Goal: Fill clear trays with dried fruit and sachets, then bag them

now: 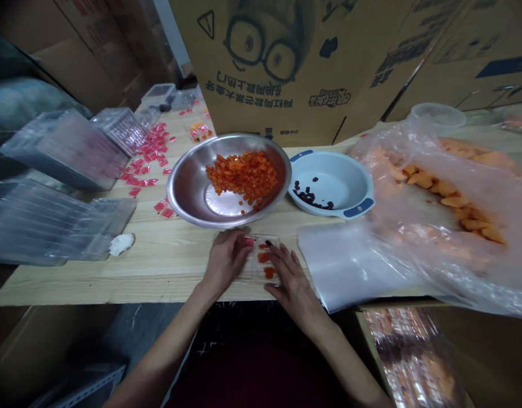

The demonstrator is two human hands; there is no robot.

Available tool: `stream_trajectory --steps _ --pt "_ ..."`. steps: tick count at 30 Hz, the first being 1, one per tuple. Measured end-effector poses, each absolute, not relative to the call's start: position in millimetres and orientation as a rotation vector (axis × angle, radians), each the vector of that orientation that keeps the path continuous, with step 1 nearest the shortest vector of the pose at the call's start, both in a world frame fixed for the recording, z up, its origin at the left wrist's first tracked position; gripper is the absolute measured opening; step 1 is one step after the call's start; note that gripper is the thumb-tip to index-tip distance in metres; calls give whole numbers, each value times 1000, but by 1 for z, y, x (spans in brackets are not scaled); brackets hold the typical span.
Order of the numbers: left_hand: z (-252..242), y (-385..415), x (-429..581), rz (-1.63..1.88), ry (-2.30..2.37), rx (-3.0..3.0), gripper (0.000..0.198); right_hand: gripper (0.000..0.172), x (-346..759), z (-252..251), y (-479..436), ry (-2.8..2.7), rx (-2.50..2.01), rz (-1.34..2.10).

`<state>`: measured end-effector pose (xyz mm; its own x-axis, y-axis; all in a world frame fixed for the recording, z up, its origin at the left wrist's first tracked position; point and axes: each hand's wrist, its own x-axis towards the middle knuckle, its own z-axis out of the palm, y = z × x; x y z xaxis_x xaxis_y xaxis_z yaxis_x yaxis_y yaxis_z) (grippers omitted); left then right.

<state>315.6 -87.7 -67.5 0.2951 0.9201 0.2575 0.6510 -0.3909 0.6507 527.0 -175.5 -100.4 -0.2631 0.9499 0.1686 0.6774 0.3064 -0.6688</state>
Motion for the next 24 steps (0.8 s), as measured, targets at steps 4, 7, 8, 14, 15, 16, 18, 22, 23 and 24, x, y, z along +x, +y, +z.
stream_trajectory --steps 4,7,8,14,15,16,18,22,23,24 --pt "-54 -93 273 915 1516 2086 14 72 532 -100 -181 -2079 -1426 596" --pt "-51 -61 217 999 1862 2007 17 72 531 -97 -177 -2140 -1406 451" --pt "-52 -44 197 1008 2000 1999 19 74 528 -96 -173 -2175 -1392 412" --pt "-80 17 136 705 2055 2102 32 85 493 -90 -145 -2414 -1292 312" --pt "-86 11 137 687 2015 2124 32 87 491 -88 -143 -2427 -1296 319" --pt "-91 0 138 675 1981 2155 34 87 492 -86 -144 -2430 -1314 332" --pt "-98 -29 139 669 1918 2226 37 83 499 -79 -149 -2396 -1381 358" --pt "-92 -88 144 812 1857 2153 36 60 523 -68 -173 -2239 -1499 327" --pt "-85 -99 152 873 1832 2059 34 54 527 -68 -180 -2209 -1505 318" --pt "-78 -107 163 919 1775 1958 31 50 529 -69 -186 -2186 -1509 321"
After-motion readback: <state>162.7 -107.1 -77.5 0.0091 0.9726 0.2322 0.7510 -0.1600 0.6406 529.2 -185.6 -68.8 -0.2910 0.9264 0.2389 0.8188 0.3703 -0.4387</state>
